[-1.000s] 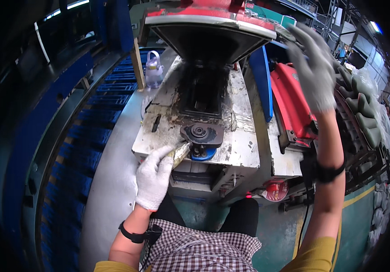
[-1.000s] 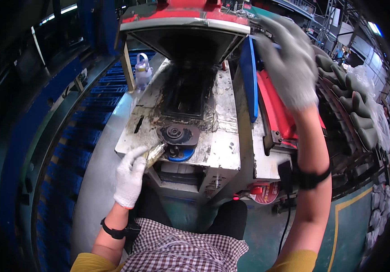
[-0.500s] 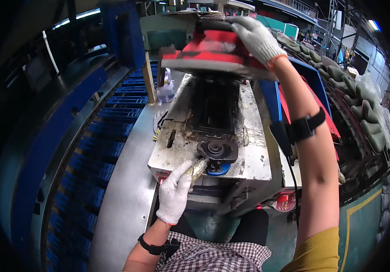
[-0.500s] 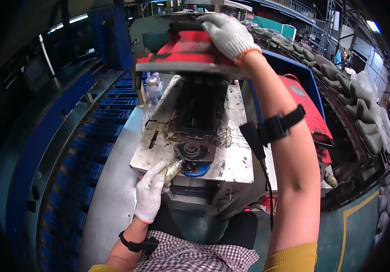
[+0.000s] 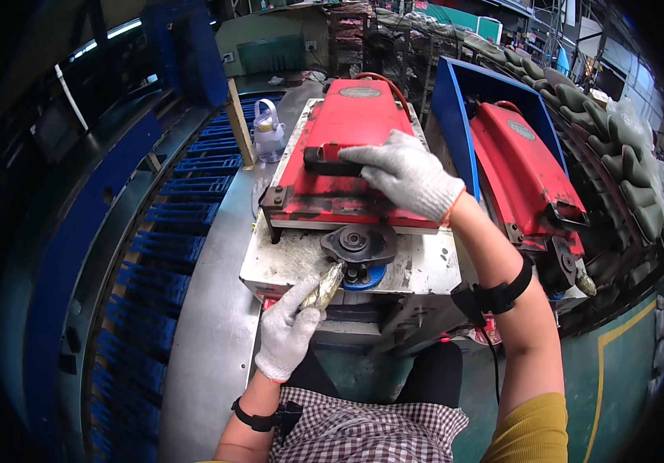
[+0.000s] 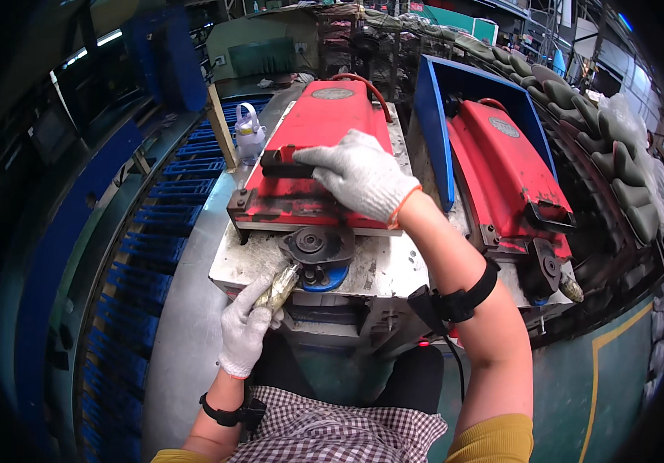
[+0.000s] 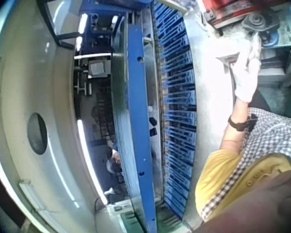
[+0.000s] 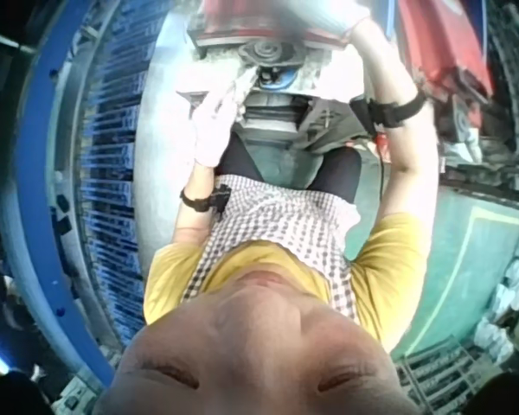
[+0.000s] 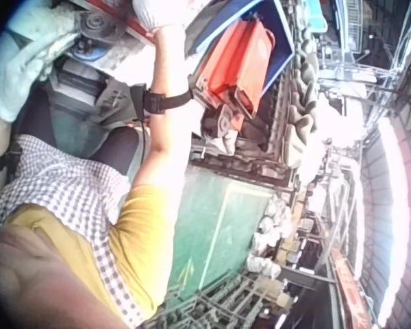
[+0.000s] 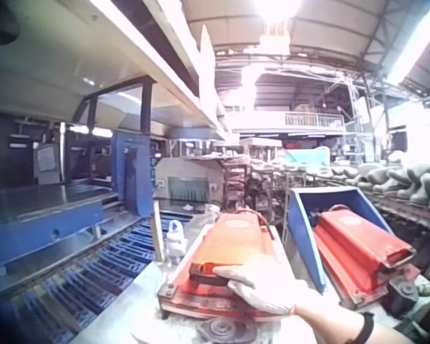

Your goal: Operating an industrial press machine to process shoe components.

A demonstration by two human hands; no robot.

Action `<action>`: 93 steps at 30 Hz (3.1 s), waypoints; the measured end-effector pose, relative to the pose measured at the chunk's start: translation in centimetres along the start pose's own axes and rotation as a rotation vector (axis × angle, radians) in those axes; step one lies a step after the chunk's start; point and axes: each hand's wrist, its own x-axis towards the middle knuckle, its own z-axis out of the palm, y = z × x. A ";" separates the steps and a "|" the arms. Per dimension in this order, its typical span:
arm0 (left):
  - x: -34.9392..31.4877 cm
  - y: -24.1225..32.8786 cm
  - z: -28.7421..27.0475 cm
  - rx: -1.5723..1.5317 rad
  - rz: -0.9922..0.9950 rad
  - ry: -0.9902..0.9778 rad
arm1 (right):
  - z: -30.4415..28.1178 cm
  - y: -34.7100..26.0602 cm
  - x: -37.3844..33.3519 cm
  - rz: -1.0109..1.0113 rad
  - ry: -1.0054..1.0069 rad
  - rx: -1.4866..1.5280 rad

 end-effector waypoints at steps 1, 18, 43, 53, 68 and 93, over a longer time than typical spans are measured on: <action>-0.1 0.1 -0.3 0.003 -0.002 -0.005 | 0.8 0.0 -0.5 -0.018 0.018 -0.006; 2.4 3.8 13.3 0.407 0.325 -0.330 | -2.6 1.1 -10.7 0.110 0.113 0.552; 20.3 13.3 37.1 0.722 0.972 -0.634 | -17.7 1.5 -32.7 0.744 0.237 -0.470; 27.7 19.8 35.9 0.940 1.143 -0.186 | -13.4 22.2 -21.4 1.056 -0.363 -0.241; 26.6 17.7 31.1 0.519 0.956 -0.331 | -18.3 11.7 -25.7 1.215 0.400 1.423; 8.6 0.5 -21.2 -0.564 -0.456 0.539 | 0.1 -5.0 -26.4 0.506 1.088 0.196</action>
